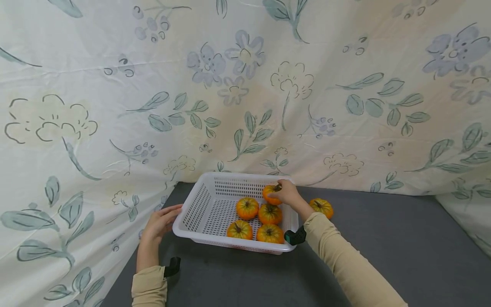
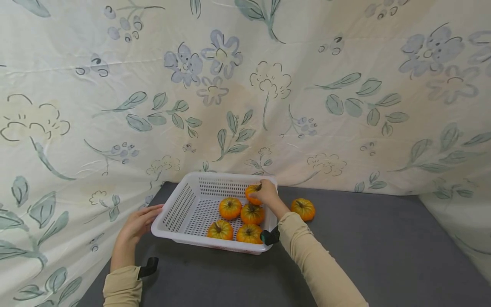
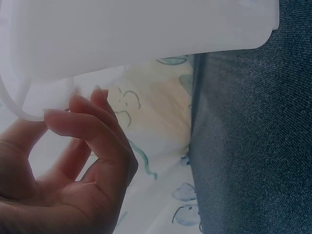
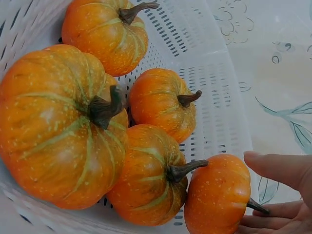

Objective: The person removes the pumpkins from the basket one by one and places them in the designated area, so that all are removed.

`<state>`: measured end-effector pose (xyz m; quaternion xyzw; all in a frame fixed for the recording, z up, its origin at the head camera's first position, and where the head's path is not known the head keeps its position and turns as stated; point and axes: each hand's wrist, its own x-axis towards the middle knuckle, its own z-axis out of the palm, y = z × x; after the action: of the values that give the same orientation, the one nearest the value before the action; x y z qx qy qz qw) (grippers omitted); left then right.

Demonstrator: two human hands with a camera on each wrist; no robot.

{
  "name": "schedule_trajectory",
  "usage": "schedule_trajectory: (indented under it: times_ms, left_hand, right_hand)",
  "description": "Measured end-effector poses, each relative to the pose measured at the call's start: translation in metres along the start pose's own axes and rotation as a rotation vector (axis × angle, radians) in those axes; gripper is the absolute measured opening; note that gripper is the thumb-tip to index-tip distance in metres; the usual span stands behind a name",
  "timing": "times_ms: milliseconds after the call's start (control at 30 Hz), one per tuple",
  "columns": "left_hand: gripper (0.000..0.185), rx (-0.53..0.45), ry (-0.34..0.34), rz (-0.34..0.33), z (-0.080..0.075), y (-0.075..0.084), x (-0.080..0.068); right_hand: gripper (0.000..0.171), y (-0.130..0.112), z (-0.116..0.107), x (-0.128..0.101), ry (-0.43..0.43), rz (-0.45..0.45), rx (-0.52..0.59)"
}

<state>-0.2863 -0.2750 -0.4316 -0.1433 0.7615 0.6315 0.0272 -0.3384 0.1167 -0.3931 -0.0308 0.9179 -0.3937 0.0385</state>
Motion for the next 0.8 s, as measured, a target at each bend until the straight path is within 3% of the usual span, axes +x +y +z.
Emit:
schedule_trajectory:
  times_ms: [800]
  left_hand:
    - [0.059, -0.009, -0.004, -0.015, -0.0005, 0.0010, 0.0015]
  right_hand:
    - [0.056, -0.0035, 0.0071, 0.0003, 0.034, 0.017, -0.008]
